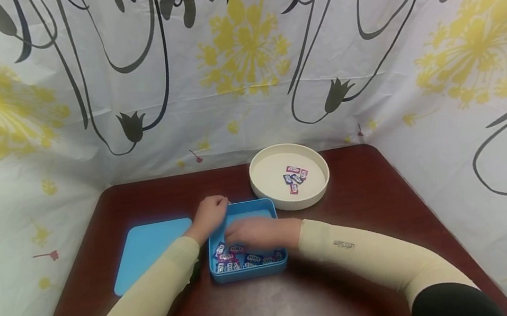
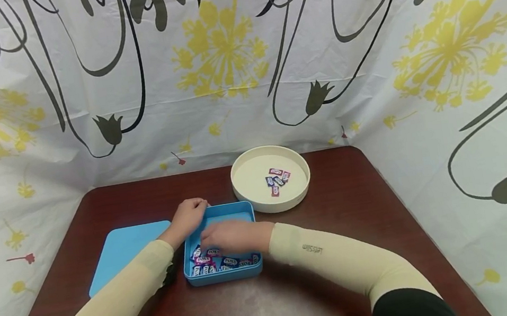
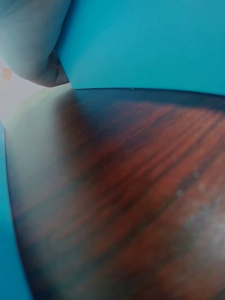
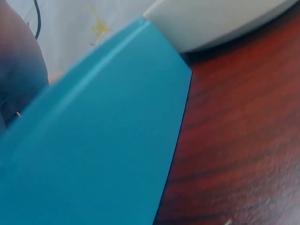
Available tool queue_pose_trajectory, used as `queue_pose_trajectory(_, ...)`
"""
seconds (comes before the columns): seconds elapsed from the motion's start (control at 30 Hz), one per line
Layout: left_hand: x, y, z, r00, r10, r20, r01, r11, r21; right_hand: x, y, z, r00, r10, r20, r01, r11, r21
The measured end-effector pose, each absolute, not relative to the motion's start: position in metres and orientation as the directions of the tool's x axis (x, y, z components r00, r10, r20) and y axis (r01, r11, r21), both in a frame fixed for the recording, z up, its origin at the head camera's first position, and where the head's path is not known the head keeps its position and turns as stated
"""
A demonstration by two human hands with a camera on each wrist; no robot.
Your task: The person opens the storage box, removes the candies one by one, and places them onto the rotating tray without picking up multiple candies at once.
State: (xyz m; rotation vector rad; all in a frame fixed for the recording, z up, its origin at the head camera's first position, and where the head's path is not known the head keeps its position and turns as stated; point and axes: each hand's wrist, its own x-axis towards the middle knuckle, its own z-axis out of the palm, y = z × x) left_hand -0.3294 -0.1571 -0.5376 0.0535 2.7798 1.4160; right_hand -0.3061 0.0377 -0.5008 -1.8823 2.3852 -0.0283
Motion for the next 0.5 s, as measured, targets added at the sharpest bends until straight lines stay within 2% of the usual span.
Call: queue_pose_trajectory(0.5, -0.3312, -0.1579, -0.5409, -0.999, 0.039, 0.000, 0.023, 0.581, 0.814, -0.3087, 0.0311, -0.5078, -0.213, -0.970, -0.113, -0.963, 0.228, -0.141)
